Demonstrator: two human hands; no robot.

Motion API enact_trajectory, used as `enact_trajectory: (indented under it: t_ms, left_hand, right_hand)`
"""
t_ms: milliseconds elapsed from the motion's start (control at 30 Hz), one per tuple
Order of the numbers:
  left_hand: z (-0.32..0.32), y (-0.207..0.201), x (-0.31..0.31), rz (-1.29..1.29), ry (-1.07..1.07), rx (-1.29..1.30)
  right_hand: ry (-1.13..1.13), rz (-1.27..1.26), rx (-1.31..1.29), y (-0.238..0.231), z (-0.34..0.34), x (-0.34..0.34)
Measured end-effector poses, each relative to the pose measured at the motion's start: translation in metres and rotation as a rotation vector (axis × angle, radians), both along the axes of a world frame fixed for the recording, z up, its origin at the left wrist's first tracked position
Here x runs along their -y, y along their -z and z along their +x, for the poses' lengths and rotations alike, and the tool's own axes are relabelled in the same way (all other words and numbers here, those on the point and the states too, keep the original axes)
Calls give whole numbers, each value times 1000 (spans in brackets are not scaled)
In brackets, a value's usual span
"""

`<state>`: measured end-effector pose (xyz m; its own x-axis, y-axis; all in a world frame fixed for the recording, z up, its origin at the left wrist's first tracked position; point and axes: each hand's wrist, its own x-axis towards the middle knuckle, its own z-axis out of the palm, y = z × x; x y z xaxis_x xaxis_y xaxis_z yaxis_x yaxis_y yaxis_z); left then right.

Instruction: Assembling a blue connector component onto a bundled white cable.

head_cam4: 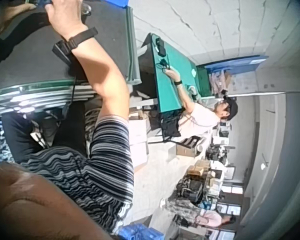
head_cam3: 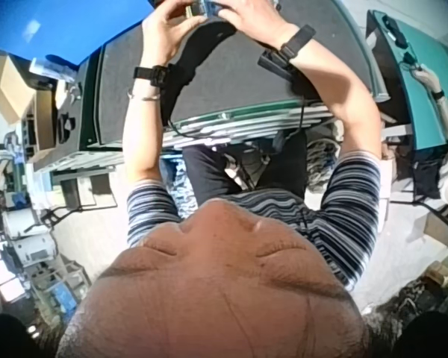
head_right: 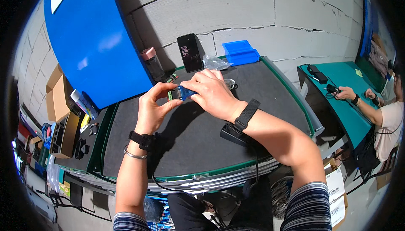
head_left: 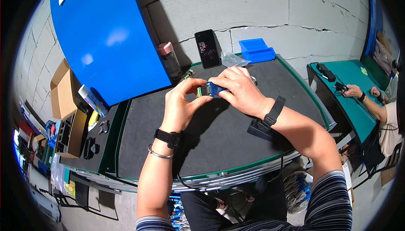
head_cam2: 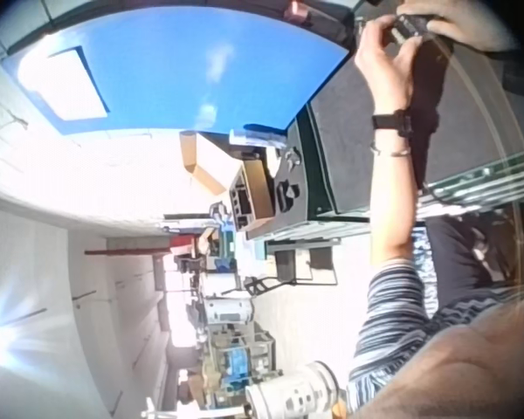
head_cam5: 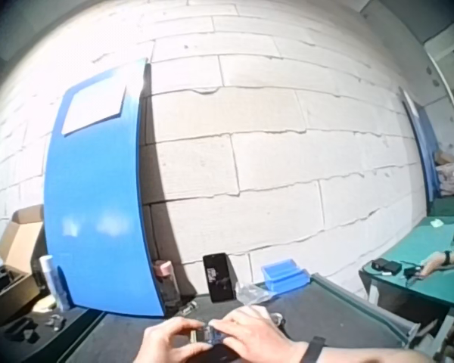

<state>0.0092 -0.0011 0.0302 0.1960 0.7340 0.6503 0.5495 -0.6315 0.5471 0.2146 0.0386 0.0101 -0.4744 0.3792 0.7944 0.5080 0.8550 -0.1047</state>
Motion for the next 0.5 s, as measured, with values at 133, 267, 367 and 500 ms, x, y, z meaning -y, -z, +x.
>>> enact_trajectory:
  t_ms: [133, 267, 367, 500]
  left_hand:
    - [-1, 2, 1, 32, -42, -73]
    - [3, 3, 4, 61, -76, -109]
    - [5, 5, 3, 118, -18, -44]
    - [-3, 7, -6, -136, 198, 323]
  right_hand:
    - [-26, -30, 7, 3, -1, 2]
    - [-17, -62, 10, 3, -4, 3]
    - [-56, -85, -92, -6, -2, 1]
    - [-483, -579, -620, -21, 2, 0]
